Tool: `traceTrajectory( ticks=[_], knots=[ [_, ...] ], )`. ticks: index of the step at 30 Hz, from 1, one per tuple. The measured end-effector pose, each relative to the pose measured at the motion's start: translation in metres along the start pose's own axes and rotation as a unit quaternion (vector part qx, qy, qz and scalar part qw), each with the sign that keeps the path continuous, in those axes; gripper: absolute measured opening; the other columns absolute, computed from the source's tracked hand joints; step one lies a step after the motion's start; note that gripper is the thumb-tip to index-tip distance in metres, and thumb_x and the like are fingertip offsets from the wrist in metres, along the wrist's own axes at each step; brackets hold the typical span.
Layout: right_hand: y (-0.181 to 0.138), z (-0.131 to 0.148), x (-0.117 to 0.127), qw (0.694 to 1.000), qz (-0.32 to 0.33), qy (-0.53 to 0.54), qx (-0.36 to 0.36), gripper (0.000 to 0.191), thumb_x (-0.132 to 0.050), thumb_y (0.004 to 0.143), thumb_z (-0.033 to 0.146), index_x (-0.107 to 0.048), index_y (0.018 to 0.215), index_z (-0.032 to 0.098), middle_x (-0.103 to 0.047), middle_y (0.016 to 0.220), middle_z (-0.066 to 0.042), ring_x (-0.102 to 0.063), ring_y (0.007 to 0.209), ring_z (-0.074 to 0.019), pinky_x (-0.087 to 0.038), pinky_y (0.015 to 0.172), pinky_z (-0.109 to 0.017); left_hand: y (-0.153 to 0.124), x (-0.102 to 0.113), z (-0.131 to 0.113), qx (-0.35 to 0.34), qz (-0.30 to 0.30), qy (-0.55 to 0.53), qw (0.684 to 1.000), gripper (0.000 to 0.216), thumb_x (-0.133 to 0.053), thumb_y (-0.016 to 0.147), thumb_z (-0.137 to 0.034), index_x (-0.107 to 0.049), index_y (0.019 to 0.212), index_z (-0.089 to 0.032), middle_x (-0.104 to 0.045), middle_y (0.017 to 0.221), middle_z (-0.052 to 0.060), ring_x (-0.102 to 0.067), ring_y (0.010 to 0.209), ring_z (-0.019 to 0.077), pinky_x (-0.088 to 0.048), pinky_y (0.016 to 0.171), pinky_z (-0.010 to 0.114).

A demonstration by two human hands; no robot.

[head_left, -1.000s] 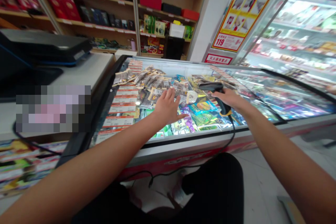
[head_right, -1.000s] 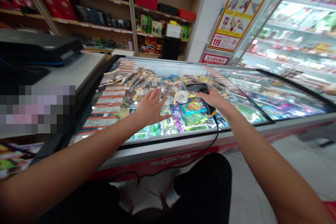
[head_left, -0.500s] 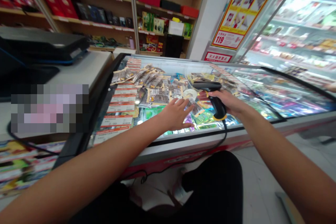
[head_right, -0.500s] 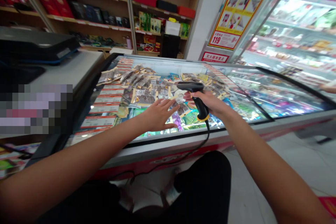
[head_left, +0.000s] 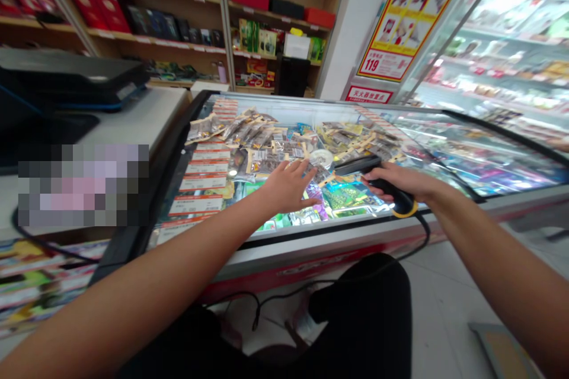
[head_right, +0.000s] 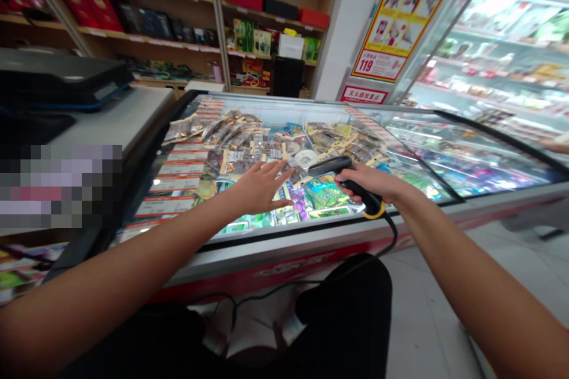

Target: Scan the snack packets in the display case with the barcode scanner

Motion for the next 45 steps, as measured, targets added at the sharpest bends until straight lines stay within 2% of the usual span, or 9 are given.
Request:
traceTrajectory(
  ticks=[5,13,17,22,25,30,35,41,45],
  knots=[
    [-0.001,0.005,0.006,1.0,-0.02,-0.022,0.005,0.031,-0.072,0.08,0.043,-0.054,0.07,0.019,-0.052,0.056,0.0,-0.046,0.043,-0.0098,-0.035,0.038,-0.022,0.001,0.0,0.001,0.011,0.002,0.018,1.0,0.088,-0.037,0.1,-0.072,-0.034,0.163,-0.011,-0.03,0.168,0.024,-0.035,0.154,0.0381,-0.03,0.122,0.054],
    [0.011,0.008,0.069,0.953,-0.255,-0.165,0.02,0.028,-0.071,0.09,0.044,-0.064,0.097,0.018,-0.061,0.054,-0.002,-0.057,0.044,-0.0154,-0.041,0.038,-0.022,-0.001,0.006,0.023,0.079,-0.018,0.073,0.994,0.091,-0.039,0.098,-0.074,-0.044,0.155,-0.003,-0.033,0.167,0.025,-0.039,0.15,0.0399,-0.031,0.121,0.049],
    [0.022,0.002,0.057,0.963,-0.214,-0.162,0.021,0.028,-0.075,0.089,0.042,-0.062,0.093,0.017,-0.061,0.054,-0.002,-0.057,0.045,-0.0144,-0.041,0.039,-0.021,-0.002,0.013,0.014,0.038,-0.058,0.076,0.995,0.085,-0.044,0.1,-0.067,-0.044,0.154,-0.002,-0.036,0.165,0.027,-0.041,0.149,0.04,-0.03,0.12,0.051],
    [0.016,0.004,0.024,0.983,-0.146,-0.109,0.038,0.033,-0.073,0.088,0.048,-0.063,0.095,0.017,-0.06,0.055,-0.001,-0.054,0.045,-0.0129,-0.04,0.039,-0.021,-0.005,0.012,-0.041,-0.13,-0.067,-0.006,0.989,0.078,-0.044,0.102,-0.063,-0.036,0.16,-0.011,-0.033,0.168,0.02,-0.037,0.152,0.0346,-0.033,0.119,0.051],
    [0.01,0.012,0.011,0.99,-0.112,-0.055,0.065,0.038,-0.074,0.084,0.05,-0.065,0.101,0.017,-0.059,0.056,0.0,-0.053,0.047,-0.0131,-0.04,0.04,-0.021,-0.007,0.005,-0.063,-0.17,-0.054,-0.043,0.983,0.08,-0.041,0.101,-0.068,-0.037,0.16,-0.014,-0.032,0.169,0.02,-0.036,0.153,0.0332,-0.033,0.119,0.05],
    [0.003,0.027,0.02,0.988,-0.089,-0.079,0.094,0.037,-0.073,0.08,0.052,-0.064,0.089,0.018,-0.057,0.057,0.001,-0.047,0.043,-0.0112,-0.034,0.039,-0.023,-0.007,0.005,-0.067,-0.163,-0.071,-0.043,0.983,0.085,-0.039,0.098,-0.074,-0.041,0.158,-0.013,-0.04,0.164,0.021,-0.045,0.147,0.037,-0.034,0.118,0.051],
    [-0.003,0.025,0.015,0.982,-0.028,-0.178,0.057,0.037,-0.074,0.08,0.051,-0.061,0.071,0.018,-0.055,0.052,0.0,-0.046,0.043,-0.0108,-0.035,0.041,-0.024,-0.005,0.014,-0.066,-0.139,-0.103,-0.02,0.985,0.098,-0.039,0.091,-0.084,-0.045,0.154,-0.008,-0.057,0.148,0.023,-0.055,0.134,0.0382,-0.041,0.109,0.048],
    [-0.008,0.017,-0.002,0.991,0.027,-0.115,0.057,0.043,-0.07,0.085,0.056,-0.058,0.068,0.018,-0.054,0.052,0.0,-0.048,0.043,-0.0114,-0.039,0.044,-0.026,-0.004,0.014,-0.074,-0.136,-0.109,0.003,0.985,0.104,-0.038,0.087,-0.089,-0.056,0.142,-0.003,-0.057,0.148,0.024,-0.051,0.138,0.0376,-0.038,0.111,0.044],
    [-0.009,0.016,0.002,0.995,0.034,-0.081,0.055,0.042,-0.073,0.083,0.056,-0.059,0.072,0.017,-0.056,0.06,0.0,-0.049,0.043,-0.01,-0.036,0.042,-0.024,-0.003,0.013,-0.074,-0.136,-0.107,-0.017,0.985,0.103,-0.034,0.087,-0.09,-0.061,0.134,-0.002,-0.061,0.143,0.024,-0.06,0.124,0.0353,-0.039,0.109,0.043]
  ],
)
Point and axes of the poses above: each hand's wrist, its own y-axis towards the middle knuckle, its own x-axis out of the back of the hand, z = x × y, the point moved 10 cm from there along y, towards the middle knuckle
